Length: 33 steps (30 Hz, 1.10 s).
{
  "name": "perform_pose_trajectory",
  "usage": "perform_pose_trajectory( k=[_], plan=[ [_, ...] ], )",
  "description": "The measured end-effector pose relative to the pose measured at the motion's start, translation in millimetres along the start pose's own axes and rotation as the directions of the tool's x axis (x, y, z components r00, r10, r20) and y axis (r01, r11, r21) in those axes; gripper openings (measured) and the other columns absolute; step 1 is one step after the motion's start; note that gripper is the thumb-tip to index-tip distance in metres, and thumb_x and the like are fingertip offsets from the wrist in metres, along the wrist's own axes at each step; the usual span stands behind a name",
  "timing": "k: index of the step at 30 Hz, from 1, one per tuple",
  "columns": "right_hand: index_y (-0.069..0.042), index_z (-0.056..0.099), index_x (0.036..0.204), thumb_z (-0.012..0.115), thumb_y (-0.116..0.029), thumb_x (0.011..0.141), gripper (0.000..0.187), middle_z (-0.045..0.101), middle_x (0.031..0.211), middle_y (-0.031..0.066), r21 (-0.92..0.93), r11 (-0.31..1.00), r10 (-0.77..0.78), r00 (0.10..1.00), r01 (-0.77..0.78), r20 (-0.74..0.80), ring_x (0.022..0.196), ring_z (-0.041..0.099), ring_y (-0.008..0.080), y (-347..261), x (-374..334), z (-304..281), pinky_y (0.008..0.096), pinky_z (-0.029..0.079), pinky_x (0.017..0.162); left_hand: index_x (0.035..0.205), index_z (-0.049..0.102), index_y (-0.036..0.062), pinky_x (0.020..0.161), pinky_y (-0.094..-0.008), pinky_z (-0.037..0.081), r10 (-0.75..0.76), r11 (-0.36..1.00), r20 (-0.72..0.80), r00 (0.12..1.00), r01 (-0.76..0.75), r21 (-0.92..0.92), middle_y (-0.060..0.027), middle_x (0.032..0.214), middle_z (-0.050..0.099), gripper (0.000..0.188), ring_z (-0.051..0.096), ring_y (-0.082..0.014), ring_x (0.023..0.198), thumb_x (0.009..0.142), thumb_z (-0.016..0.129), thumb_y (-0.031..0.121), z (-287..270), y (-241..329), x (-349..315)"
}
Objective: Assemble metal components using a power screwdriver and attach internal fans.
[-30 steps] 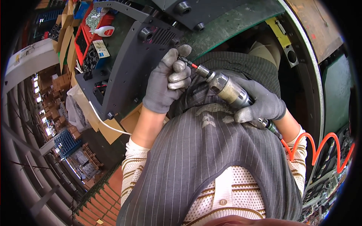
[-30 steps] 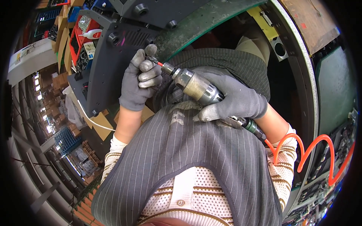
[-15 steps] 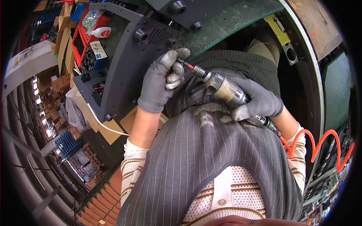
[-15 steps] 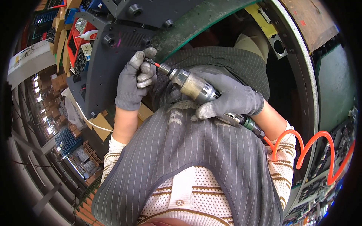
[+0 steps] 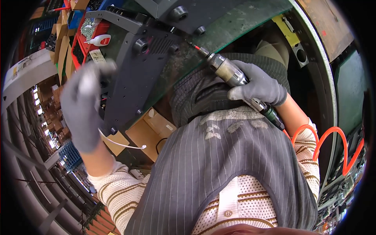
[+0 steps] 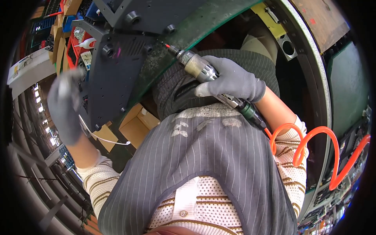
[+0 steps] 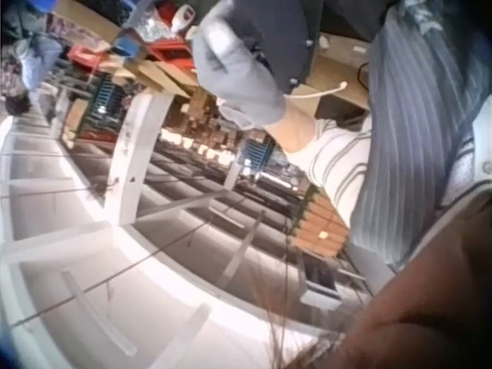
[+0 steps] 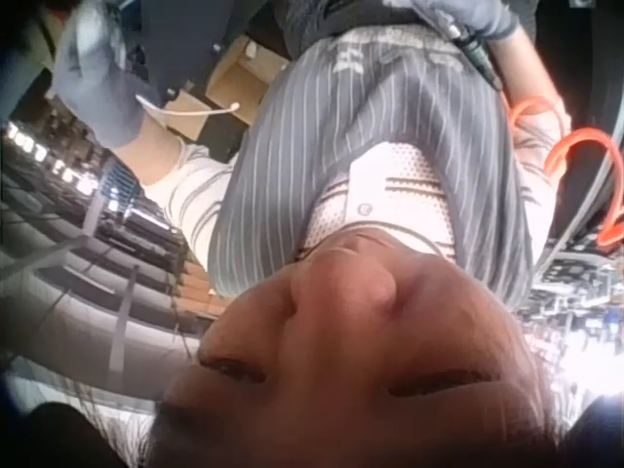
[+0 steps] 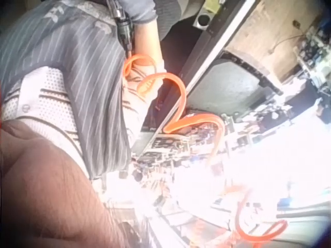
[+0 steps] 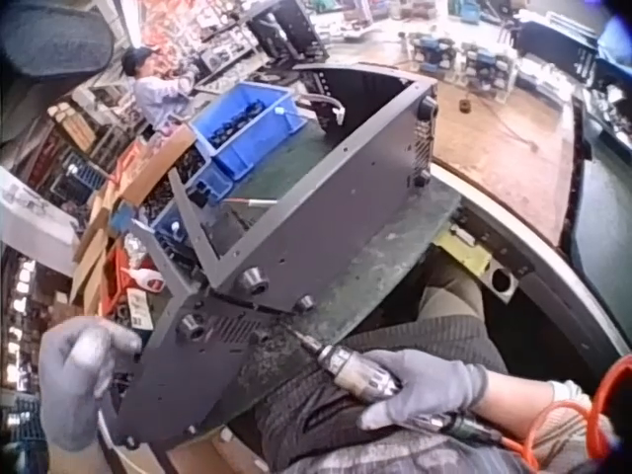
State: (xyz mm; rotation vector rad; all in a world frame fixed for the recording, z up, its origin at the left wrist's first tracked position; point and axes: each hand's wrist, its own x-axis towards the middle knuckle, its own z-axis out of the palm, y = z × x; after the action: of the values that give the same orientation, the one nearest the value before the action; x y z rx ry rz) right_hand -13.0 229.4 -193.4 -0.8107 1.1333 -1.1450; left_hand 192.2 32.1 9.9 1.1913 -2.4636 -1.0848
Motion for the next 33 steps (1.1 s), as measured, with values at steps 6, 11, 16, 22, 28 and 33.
perform_pose_trajectory(
  k=[6,11,16,22,28,33],
  plan=[
    [0.0,0.056,0.116,0.079,-0.02,0.069,0.056,0.058,0.089,0.0028,0.014,1.0,0.022,1.0,-0.022,0.022,0.081,0.056,0.0128,-0.5,9.0,6.4,0.0278,0.047,0.074,0.125,0.054,0.0033,0.084,-0.0281,0.05,-0.405,0.851,0.471,0.784,0.511,-0.118,-0.0063,0.113,0.06,0.032,0.059,-0.0164,0.098,0.095,0.047,0.011,9.4,-97.0,89.9],
    [0.0,0.056,0.11,0.079,-0.022,0.07,0.051,0.058,0.085,0.0023,-0.026,0.998,0.051,0.999,-0.051,-0.005,0.076,0.055,0.0122,2.7,10.0,8.0,0.0282,0.046,0.069,0.127,0.052,0.0028,0.088,-0.0282,0.047,0.181,0.925,0.656,0.732,0.099,-0.366,-0.0071,0.114,0.059,0.043,0.057,-0.0167,0.1,0.085,0.059,0.007,40.5,-136.8,105.3],
    [0.0,0.056,0.11,0.078,-0.022,0.071,0.051,0.058,0.085,0.0028,-0.006,0.998,0.057,0.998,-0.057,0.001,0.076,0.055,0.0122,5.4,9.9,9.6,0.0282,0.046,0.071,0.126,0.051,0.0031,0.089,-0.028,0.046,0.552,0.834,0.55,0.626,-0.403,-0.378,-0.0088,0.115,0.057,0.045,0.055,-0.0161,0.101,0.082,0.062,0.006,52.4,-158.3,110.8],
    [0.001,0.056,0.111,0.078,-0.023,0.071,0.051,0.058,0.085,0.0032,-0.068,0.996,0.051,0.999,-0.051,0.006,0.079,0.055,0.0126,0.2,13.5,5.0,0.0283,0.046,0.073,0.124,0.052,0.0033,0.088,-0.0275,0.047,0.476,0.873,0.575,0.666,-0.281,-0.398,-0.0076,0.113,0.058,0.046,0.055,-0.0141,0.099,0.08,0.065,0.005,48.7,-158.6,111.5],
    [0.001,0.056,0.112,0.079,-0.024,0.071,0.054,0.059,0.085,0.0038,-0.081,0.996,0.035,0.999,-0.034,0.006,0.08,0.056,0.0135,-4.2,17.1,5.0,0.029,0.046,0.073,0.126,0.05,0.0039,0.085,-0.0261,0.047,0.474,0.857,0.595,0.649,-0.185,-0.481,-0.006,0.113,0.058,0.049,0.055,-0.0123,0.097,0.08,0.066,0.006,47.2,-158.1,119.3],
    [0.001,0.055,0.115,0.079,-0.025,0.071,0.057,0.06,0.09,0.0039,-0.05,0.998,0.045,0.998,-0.043,0.049,0.083,0.056,0.0138,-2.8,18.7,5.0,0.0291,0.046,0.077,0.126,0.05,0.0024,0.084,-0.0268,0.048,0.452,0.856,0.624,0.638,-0.508,-0.1,-0.0063,0.113,0.058,0.05,0.055,-0.0118,0.097,0.08,0.067,0.008,47.5,-168.6,119.7]
  ],
)
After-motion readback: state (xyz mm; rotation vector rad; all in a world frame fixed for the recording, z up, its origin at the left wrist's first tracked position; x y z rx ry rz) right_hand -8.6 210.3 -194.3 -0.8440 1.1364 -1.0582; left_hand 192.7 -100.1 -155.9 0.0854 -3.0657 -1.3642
